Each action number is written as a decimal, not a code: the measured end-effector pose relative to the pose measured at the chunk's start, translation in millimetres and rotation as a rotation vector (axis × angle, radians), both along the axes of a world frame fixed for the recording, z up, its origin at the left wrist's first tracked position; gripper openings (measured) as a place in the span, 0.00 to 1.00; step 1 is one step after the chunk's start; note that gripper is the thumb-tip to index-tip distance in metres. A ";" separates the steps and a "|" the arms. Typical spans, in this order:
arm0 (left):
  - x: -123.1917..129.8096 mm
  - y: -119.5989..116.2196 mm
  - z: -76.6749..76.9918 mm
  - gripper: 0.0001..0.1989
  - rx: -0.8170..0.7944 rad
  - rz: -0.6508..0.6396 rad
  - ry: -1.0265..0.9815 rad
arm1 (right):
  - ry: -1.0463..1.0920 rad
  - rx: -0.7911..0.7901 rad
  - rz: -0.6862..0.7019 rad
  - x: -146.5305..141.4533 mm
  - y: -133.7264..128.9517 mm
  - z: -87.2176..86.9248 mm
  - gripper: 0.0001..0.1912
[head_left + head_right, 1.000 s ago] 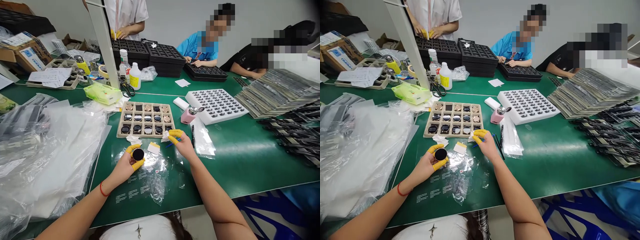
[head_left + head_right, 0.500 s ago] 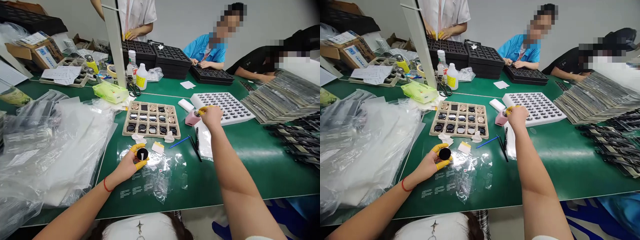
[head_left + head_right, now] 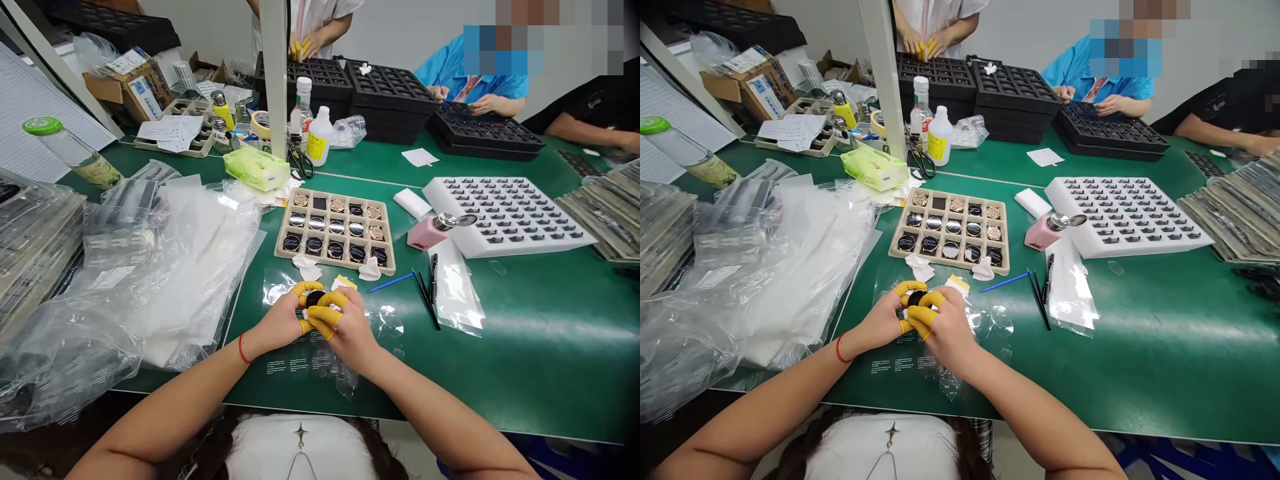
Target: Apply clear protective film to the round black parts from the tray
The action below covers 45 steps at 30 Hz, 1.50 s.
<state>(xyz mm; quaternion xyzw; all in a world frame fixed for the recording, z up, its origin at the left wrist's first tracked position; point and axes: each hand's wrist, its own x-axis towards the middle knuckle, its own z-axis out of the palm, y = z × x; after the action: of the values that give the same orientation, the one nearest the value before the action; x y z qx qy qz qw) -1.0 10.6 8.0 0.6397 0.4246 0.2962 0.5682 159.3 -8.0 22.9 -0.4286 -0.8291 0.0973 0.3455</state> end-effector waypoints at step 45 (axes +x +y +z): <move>-48.6 36.6 2.0 0.28 0.021 0.553 -0.152 | -0.172 -0.103 -0.459 44.5 41.1 -28.9 0.12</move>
<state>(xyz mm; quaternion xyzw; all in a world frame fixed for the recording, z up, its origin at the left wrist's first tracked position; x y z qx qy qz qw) -49.6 47.1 10.0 0.4812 0.5362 0.4914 0.4893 203.8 33.1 -6.0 -0.6295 -0.7303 0.0218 0.2646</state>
